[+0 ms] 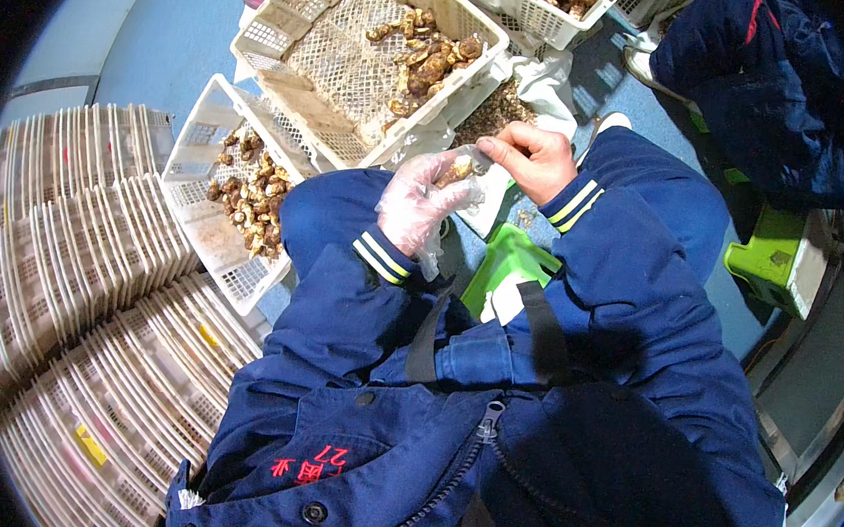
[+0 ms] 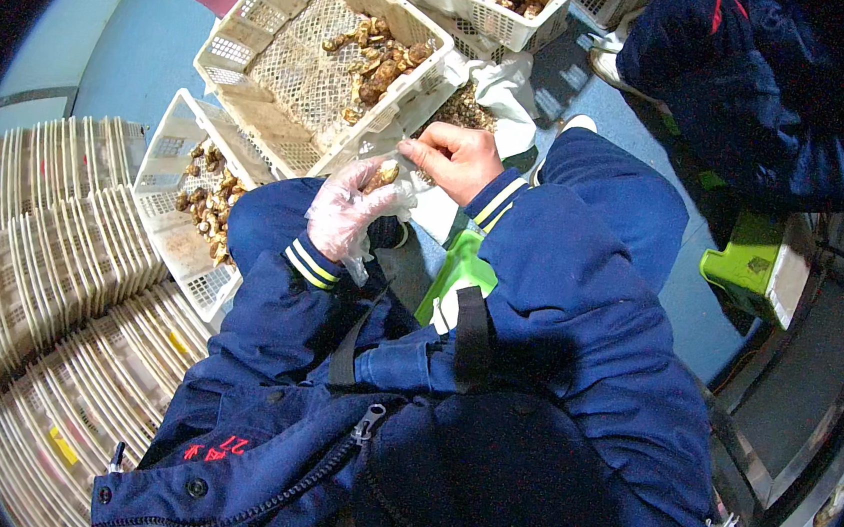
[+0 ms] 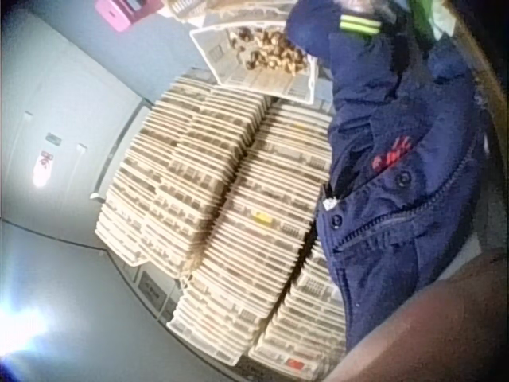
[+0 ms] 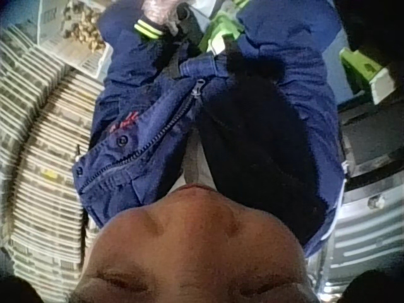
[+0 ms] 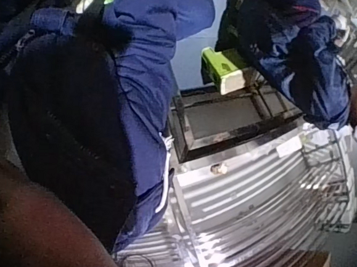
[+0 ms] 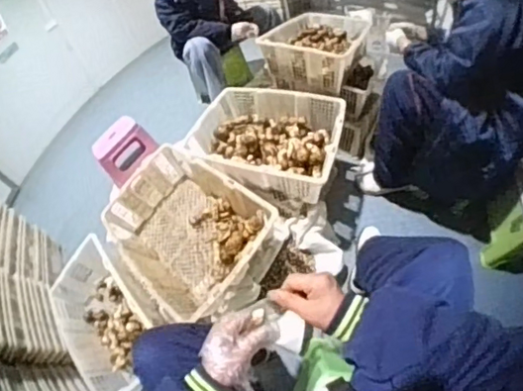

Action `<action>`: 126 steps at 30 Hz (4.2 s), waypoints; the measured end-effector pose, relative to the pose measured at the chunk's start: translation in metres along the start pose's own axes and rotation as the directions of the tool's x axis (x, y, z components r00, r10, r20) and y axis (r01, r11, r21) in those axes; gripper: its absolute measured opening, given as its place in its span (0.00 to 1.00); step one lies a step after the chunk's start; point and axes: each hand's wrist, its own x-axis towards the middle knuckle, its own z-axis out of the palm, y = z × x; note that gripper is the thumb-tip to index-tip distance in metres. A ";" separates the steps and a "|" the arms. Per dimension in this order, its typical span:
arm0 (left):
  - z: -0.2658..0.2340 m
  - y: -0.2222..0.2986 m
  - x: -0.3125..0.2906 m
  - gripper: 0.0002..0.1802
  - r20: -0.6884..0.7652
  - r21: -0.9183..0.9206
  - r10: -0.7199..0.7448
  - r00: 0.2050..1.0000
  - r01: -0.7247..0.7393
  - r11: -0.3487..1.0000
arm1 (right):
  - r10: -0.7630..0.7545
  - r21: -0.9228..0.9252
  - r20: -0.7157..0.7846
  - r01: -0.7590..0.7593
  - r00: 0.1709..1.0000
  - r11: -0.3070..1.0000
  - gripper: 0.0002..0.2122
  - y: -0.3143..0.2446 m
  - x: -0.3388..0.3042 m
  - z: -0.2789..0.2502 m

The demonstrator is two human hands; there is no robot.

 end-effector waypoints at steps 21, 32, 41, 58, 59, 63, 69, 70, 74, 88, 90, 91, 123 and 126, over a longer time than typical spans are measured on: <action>-0.005 -0.009 -0.002 0.21 -0.100 0.143 0.080 0.992 -0.066 0.988 | 0.090 -0.020 0.048 -0.089 0.995 0.996 0.07 -0.003 0.000 -0.003; 0.003 0.005 -0.009 0.19 -0.025 -0.083 -0.048 0.999 0.046 0.995 | 0.010 0.063 0.053 -0.013 0.999 0.998 0.09 0.000 -0.001 0.002; 0.010 0.018 -0.005 0.17 -0.130 -0.284 -0.191 0.973 0.148 0.947 | 0.061 0.136 0.074 -0.071 0.995 0.988 0.10 0.004 -0.001 -0.001; 0.006 0.013 -0.013 0.27 0.088 0.804 0.538 0.838 -0.379 0.459 | 0.015 0.130 -0.030 -0.011 0.999 0.991 0.10 0.000 -0.001 0.005; 0.007 0.012 -0.013 0.23 0.047 0.777 0.514 0.857 -0.354 0.520 | -0.002 0.164 0.018 -0.001 1.000 0.986 0.10 -0.007 -0.004 0.008; 0.013 0.014 -0.007 0.29 -0.223 0.358 0.200 0.954 -0.110 0.927 | 0.042 0.054 -0.087 -0.037 0.995 0.998 0.09 0.005 0.000 0.007; -0.004 -0.005 -0.004 0.21 -0.124 0.434 0.332 0.935 -0.250 0.866 | 0.010 0.032 -0.069 -0.008 0.998 0.999 0.10 -0.006 -0.003 0.013; -0.006 0.002 -0.004 0.23 -0.055 -0.115 -0.106 0.993 0.099 0.988 | 0.001 0.061 -0.080 0.004 0.997 0.998 0.10 -0.008 -0.002 0.012; -0.004 0.017 -0.004 0.25 0.189 -0.572 -0.492 0.850 0.502 0.648 | -0.112 0.030 -0.027 0.112 0.993 0.993 0.10 -0.012 -0.002 0.016; -0.222 0.064 -0.087 0.24 -0.661 0.655 0.659 0.359 -0.153 0.740 | 0.085 0.090 -0.176 -0.069 0.981 0.993 0.11 0.007 0.003 -0.009; -0.220 0.066 -0.089 0.30 -0.614 0.637 0.648 0.451 -0.201 0.744 | 0.065 0.081 -0.189 -0.050 0.980 0.995 0.12 -0.001 0.003 -0.011; -0.218 0.064 -0.079 0.31 -0.617 0.584 0.607 0.501 -0.225 0.780 | 0.061 0.086 -0.177 -0.046 0.982 0.995 0.12 -0.005 0.004 -0.011; -0.132 -0.021 0.223 0.19 -0.253 0.196 -0.201 0.946 0.254 0.947 | 0.326 0.128 -0.060 -0.316 0.944 0.940 0.11 -0.028 0.034 -0.029; -0.113 0.031 0.196 0.14 -0.061 -0.141 -0.268 0.962 0.257 0.956 | 0.270 0.092 -0.086 -0.263 0.959 0.961 0.12 -0.009 0.034 -0.033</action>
